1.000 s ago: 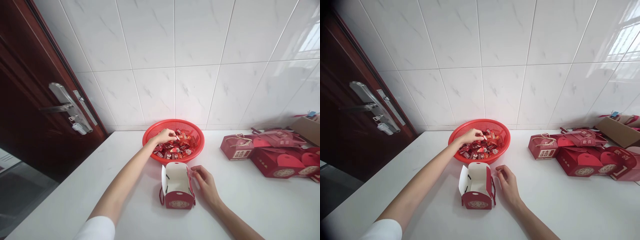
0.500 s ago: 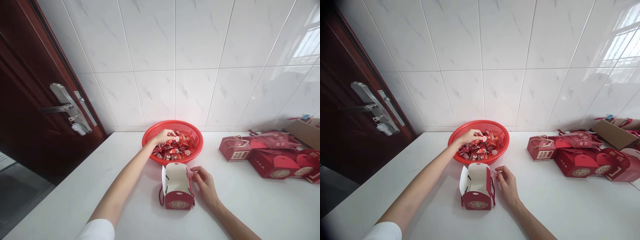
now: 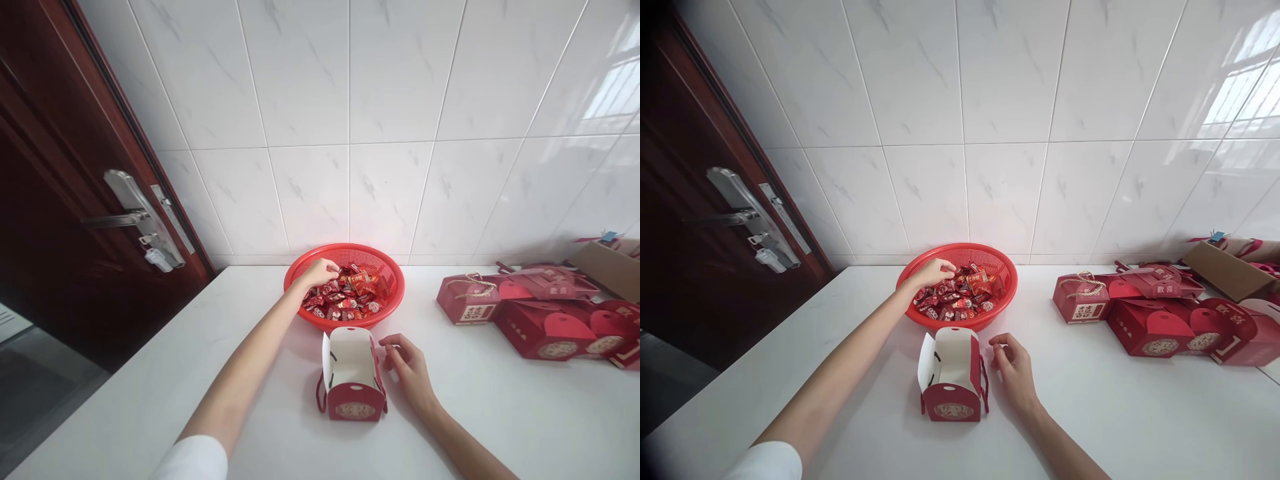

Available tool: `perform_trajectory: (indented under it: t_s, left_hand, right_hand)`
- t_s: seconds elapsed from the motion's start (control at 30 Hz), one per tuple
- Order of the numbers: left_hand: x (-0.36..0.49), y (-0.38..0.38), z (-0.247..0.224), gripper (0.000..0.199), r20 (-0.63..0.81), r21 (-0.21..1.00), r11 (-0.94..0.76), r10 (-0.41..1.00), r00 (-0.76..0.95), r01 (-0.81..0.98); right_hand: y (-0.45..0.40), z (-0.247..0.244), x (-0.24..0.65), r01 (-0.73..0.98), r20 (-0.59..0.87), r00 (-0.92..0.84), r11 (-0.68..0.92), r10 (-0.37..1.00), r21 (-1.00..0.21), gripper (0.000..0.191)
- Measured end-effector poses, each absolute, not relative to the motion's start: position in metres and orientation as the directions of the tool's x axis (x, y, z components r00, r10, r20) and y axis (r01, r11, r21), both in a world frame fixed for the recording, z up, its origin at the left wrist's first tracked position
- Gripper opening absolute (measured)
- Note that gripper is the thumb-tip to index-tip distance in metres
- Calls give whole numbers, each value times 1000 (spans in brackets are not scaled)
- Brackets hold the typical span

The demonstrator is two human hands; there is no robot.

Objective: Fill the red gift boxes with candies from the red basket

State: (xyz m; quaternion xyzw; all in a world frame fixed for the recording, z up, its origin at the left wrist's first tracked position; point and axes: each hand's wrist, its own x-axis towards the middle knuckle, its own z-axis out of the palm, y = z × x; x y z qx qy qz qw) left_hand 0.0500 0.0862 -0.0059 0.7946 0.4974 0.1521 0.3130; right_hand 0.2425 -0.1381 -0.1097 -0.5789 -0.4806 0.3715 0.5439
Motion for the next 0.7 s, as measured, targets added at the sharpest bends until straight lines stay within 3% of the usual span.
perform_trajectory:
  t_s: [0.13, 0.23, 0.53, 0.7]
  left_hand:
    - [40, 90, -10, 22, -242, 599, -214, 870, 429, 772]
    - [38, 89, -11, 21, -274, 608, -172, 871, 408, 775]
    - [49, 69, 10, 25, -141, 884, -121, 853, 503, 452]
    - [39, 65, 21, 42, -84, 942, -83, 880, 468, 324]
  right_hand:
    - [-139, -107, 240, 148, 88, 253, 52, 963, -988, 35]
    - [-140, -106, 239, 148, 81, 242, 46, 967, -988, 36]
    - [-140, -109, 239, 156, 77, 228, 42, 971, -987, 36]
    - [-141, -109, 240, 171, 61, 212, 24, 975, -985, 37]
